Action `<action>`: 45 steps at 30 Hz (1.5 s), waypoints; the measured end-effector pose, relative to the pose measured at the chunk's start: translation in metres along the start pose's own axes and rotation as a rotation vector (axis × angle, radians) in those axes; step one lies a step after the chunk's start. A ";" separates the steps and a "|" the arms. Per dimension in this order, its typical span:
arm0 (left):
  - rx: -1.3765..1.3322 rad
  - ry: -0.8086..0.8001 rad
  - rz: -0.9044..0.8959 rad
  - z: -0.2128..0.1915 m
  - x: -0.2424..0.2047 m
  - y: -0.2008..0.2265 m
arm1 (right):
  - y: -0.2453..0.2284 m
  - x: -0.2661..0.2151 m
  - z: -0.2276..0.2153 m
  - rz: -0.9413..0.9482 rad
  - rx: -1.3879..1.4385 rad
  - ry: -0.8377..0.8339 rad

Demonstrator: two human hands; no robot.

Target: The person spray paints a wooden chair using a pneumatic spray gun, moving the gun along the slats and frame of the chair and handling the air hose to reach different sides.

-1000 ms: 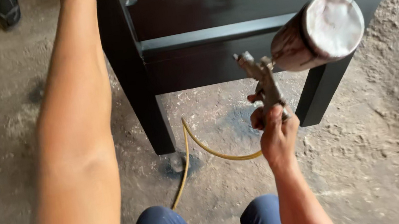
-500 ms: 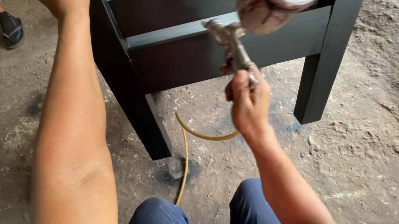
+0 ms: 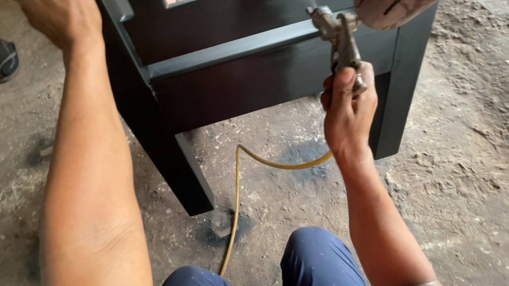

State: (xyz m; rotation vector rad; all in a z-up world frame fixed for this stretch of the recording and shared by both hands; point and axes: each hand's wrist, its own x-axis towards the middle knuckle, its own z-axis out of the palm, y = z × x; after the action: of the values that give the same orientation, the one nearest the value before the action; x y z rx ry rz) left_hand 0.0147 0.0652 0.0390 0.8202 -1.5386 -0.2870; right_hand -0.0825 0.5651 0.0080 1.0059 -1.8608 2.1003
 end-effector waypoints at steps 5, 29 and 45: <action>0.310 -0.059 0.176 0.000 0.006 -0.009 | 0.013 0.023 -0.027 -0.009 -0.037 0.129; 0.066 -0.095 -0.127 -0.044 -0.015 0.069 | -0.034 -0.012 0.083 -0.107 0.138 -0.292; 0.139 -0.065 -0.002 -0.041 -0.023 0.056 | 0.005 0.048 0.067 -0.102 0.249 -0.057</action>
State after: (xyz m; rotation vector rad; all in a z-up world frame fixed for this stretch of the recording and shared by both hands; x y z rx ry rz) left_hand 0.0343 0.1317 0.0627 0.9290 -1.6326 -0.2116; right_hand -0.0965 0.4875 0.0311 1.1978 -1.5608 2.3039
